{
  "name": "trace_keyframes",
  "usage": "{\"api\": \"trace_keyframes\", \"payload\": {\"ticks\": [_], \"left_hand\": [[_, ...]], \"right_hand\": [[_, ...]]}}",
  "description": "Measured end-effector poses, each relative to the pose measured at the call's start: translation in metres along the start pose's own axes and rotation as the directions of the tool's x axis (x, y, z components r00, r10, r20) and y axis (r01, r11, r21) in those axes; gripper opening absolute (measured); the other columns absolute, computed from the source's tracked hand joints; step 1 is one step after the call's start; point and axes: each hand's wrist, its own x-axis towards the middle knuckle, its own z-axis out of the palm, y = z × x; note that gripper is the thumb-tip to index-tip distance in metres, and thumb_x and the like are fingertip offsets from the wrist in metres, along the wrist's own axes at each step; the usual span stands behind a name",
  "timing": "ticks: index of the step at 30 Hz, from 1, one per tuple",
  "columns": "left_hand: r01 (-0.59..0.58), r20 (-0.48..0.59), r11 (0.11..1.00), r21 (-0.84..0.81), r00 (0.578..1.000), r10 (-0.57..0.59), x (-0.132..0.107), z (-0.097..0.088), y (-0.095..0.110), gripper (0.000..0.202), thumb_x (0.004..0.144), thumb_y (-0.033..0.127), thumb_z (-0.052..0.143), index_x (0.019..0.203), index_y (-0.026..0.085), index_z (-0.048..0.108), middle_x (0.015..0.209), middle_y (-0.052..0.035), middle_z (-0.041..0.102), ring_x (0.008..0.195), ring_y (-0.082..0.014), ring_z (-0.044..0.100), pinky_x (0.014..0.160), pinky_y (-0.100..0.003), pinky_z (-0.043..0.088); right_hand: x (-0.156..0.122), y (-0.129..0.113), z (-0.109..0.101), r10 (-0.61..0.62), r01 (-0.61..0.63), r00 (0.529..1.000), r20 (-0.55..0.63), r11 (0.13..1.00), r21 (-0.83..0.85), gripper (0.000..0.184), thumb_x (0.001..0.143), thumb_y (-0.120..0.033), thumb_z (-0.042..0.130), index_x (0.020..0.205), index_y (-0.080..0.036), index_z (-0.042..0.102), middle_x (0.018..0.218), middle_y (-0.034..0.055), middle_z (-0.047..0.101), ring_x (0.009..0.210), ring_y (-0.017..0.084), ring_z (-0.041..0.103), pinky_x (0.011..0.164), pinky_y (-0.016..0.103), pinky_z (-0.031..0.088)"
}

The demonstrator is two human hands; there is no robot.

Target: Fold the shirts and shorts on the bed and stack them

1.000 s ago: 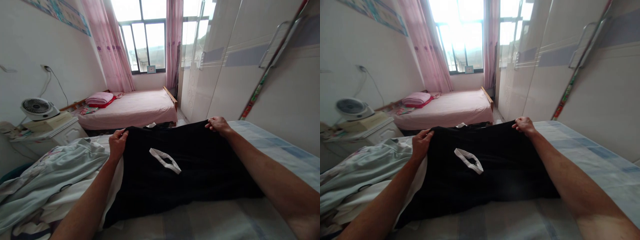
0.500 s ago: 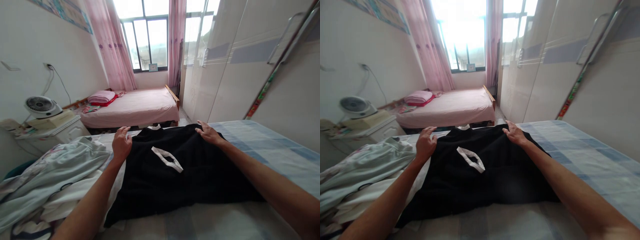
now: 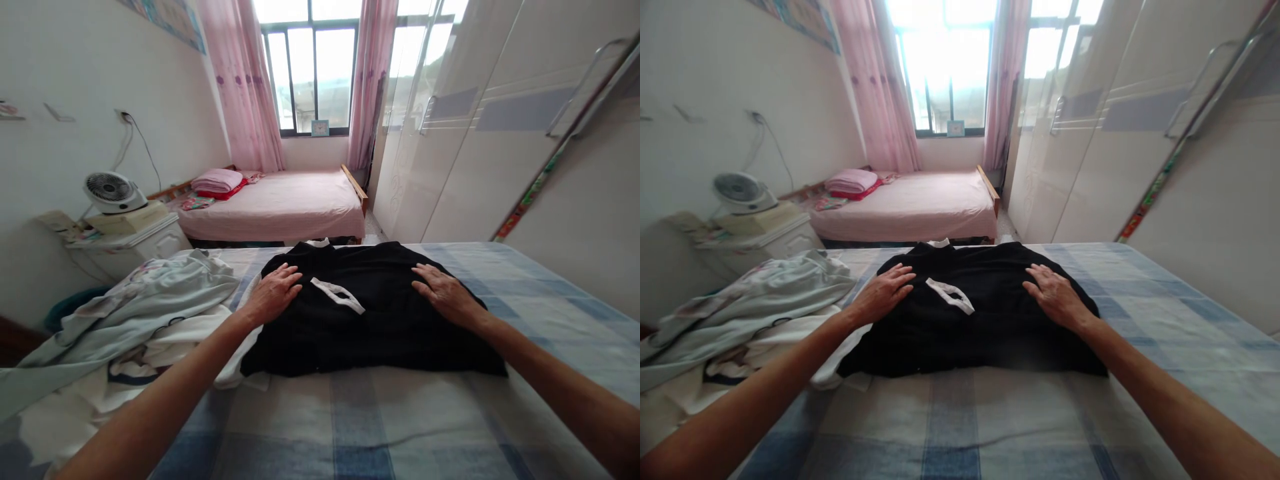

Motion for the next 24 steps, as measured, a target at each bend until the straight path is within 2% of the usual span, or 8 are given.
{"api": "trace_keyframes", "payload": {"ticks": [3, 6, 8, 11, 15, 20, 22, 24], "left_hand": [[-0.199, 0.019, 0.979, -0.047, 0.980, 0.200, -0.033, -0.015, 0.041, 0.040, 0.094, 0.035, 0.037, 0.129, 0.026, 0.055, 0.144, -0.0025, 0.044, 0.138, -0.0218, 0.029, 0.113, -0.041, 0.026], [-0.215, 0.110, 0.976, -0.030, 0.970, 0.217, -0.073, -0.010, 0.053, 0.045, 0.093, 0.041, 0.040, 0.137, 0.031, 0.045, 0.149, -0.0015, 0.035, 0.140, -0.0239, 0.024, 0.113, -0.045, 0.025], [-0.120, 0.176, 0.993, -0.006, 0.977, 0.119, -0.095, -0.002, 0.043, 0.052, 0.091, 0.046, 0.042, 0.140, 0.029, 0.040, 0.150, -0.0046, 0.033, 0.140, -0.0263, 0.025, 0.112, -0.047, 0.026], [0.020, 0.247, 1.000, -0.002, 0.969, -0.018, -0.112, 0.000, 0.025, 0.056, 0.090, 0.051, 0.041, 0.141, 0.027, 0.038, 0.150, -0.0061, 0.033, 0.139, -0.0265, 0.028, 0.112, -0.046, 0.025], [0.076, 0.235, 0.997, -0.026, 0.970, -0.068, -0.100, -0.016, 0.027, 0.043, 0.089, 0.044, 0.048, 0.124, 0.023, 0.060, 0.141, -0.0076, 0.047, 0.134, -0.0278, 0.037, 0.110, -0.043, 0.030], [-0.042, -0.014, 0.976, -0.214, 0.999, 0.040, -0.061, -0.025, 0.062, 0.032, 0.089, 0.030, 0.046, 0.113, 0.021, 0.067, 0.128, -0.0046, 0.060, 0.120, -0.0211, 0.053, 0.105, -0.032, 0.039], [-0.085, -0.063, 0.959, -0.270, 0.995, 0.071, -0.046, -0.017, 0.070, 0.031, 0.089, 0.028, 0.046, 0.110, 0.022, 0.068, 0.122, -0.0042, 0.062, 0.112, -0.0198, 0.058, 0.100, -0.030, 0.042], [-0.042, -0.090, 0.964, -0.264, 0.996, 0.019, -0.034, -0.004, 0.068, 0.028, 0.088, 0.026, 0.048, 0.105, 0.021, 0.069, 0.115, -0.0055, 0.065, 0.105, -0.0198, 0.061, 0.096, -0.030, 0.045]], "right_hand": [[-0.023, -0.067, -0.013, -0.235, 0.239, 0.971, -0.046, 0.958, 0.157, 0.048, 0.093, -0.042, 0.033, 0.137, -0.026, 0.045, 0.145, 0.0034, 0.041, 0.138, 0.021, 0.028, 0.112, 0.043, 0.026], [-0.049, -0.104, -0.004, -0.346, 0.340, 0.938, 0.008, 0.925, 0.172, 0.053, 0.092, -0.045, 0.038, 0.142, -0.029, 0.038, 0.148, 0.0025, 0.036, 0.139, 0.021, 0.026, 0.113, 0.045, 0.023], [-0.062, -0.099, 0.011, -0.304, 0.292, 0.949, 0.087, 0.948, 0.127, 0.056, 0.090, -0.047, 0.040, 0.142, -0.027, 0.038, 0.147, 0.0052, 0.037, 0.138, 0.022, 0.029, 0.112, 0.047, 0.023], [-0.074, -0.064, 0.029, -0.148, 0.147, 0.978, 0.144, 0.989, 0.019, 0.058, 0.089, -0.050, 0.040, 0.140, -0.023, 0.042, 0.147, 0.0085, 0.037, 0.137, 0.023, 0.030, 0.112, 0.046, 0.023], [-0.072, -0.046, 0.019, -0.056, 0.053, 0.993, 0.108, 0.998, 0.030, 0.052, 0.087, -0.046, 0.041, 0.132, -0.021, 0.051, 0.143, 0.0109, 0.044, 0.134, 0.026, 0.035, 0.109, 0.046, 0.028], [-0.046, -0.108, -0.017, -0.034, 0.055, 0.998, -0.058, 0.912, 0.407, 0.036, 0.089, -0.041, 0.039, 0.107, -0.022, 0.064, 0.112, 0.0073, 0.067, 0.101, 0.021, 0.063, 0.090, 0.033, 0.046], [-0.033, -0.131, -0.017, 0.009, 0.025, 0.998, -0.058, 0.823, 0.568, 0.033, 0.088, -0.041, 0.039, 0.092, -0.022, 0.066, 0.087, 0.0035, 0.070, 0.078, 0.017, 0.066, 0.073, 0.028, 0.050], [-0.020, -0.141, -0.004, 0.078, -0.022, 0.996, -0.053, 0.743, 0.669, 0.031, 0.087, -0.040, 0.040, 0.083, -0.021, 0.064, 0.071, 0.0011, 0.067, 0.063, 0.015, 0.063, 0.062, 0.025, 0.048]]}}
